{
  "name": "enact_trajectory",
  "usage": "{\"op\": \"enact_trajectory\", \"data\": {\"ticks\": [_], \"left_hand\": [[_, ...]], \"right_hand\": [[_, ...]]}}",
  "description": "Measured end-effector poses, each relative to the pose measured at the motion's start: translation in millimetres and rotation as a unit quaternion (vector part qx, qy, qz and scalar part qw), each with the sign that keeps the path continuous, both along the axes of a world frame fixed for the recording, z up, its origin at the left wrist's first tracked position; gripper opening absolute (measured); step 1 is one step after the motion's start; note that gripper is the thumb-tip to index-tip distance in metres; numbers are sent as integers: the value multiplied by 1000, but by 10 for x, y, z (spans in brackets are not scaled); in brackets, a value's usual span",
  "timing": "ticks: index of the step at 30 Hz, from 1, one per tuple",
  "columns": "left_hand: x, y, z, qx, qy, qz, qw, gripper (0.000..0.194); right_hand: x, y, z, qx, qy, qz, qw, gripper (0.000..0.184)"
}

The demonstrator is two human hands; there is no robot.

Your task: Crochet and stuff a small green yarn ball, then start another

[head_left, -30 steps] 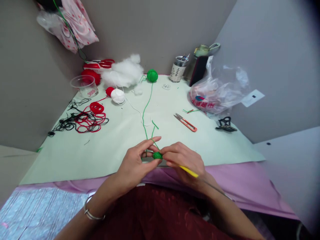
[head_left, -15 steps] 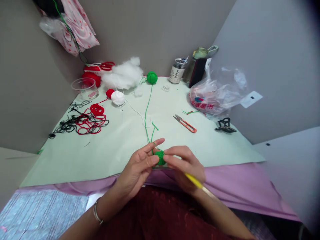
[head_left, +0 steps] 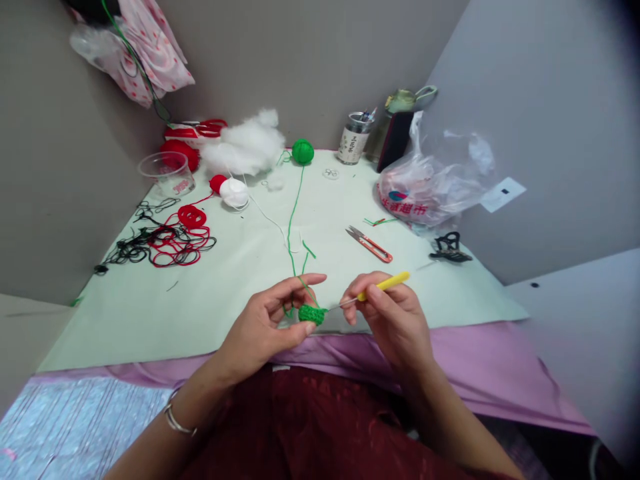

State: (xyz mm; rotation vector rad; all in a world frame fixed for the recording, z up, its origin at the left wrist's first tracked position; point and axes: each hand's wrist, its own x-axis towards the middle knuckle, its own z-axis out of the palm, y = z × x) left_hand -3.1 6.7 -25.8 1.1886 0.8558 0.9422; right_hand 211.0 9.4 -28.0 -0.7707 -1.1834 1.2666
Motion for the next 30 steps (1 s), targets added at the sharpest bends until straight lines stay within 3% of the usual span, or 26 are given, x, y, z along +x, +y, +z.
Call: {"op": "enact_trajectory", "data": {"ticks": [3,4,6,8,9,11,16,22,26,28,30], "left_hand": [[106,-28,-77,-26,-54,21,998,61],[152,-45,-102,-42,-79,32,995,62],[237,-80,-133,-86,-134,49,986,65],[286,-103,-128,-144,-173,46,973,65],[292,-106,-114,-169,-189,39,967,63],[272,-96,-75,-197,-212,26,957,59],[159,-53,-12,-195,-219,22,956,53],[142,-61,-58,-141,-165,17,976,42],[156,-58,-123,-92,-119,12,988,51],[162,-56,-138,-92,-108,20,990,54],[171,-56,-131,-100,-110,22,989,58]], "right_hand": [[-88,-33,-56,86,-90,-40,991,20],[-117,-59,-93,141,-165,-74,973,16],[-165,-113,-175,280,-284,-151,905,28],[-197,-146,-232,344,-311,-184,867,42],[-205,-151,-242,342,-302,-185,871,44],[-205,-141,-223,297,-254,-169,905,39],[-130,-64,-102,143,-84,-132,977,19],[-90,0,-59,10,23,-68,997,20],[-152,-45,-79,89,-83,-61,991,17],[-175,-74,-93,147,-157,-84,973,15],[-176,-83,-110,159,-170,-88,968,16]]}}
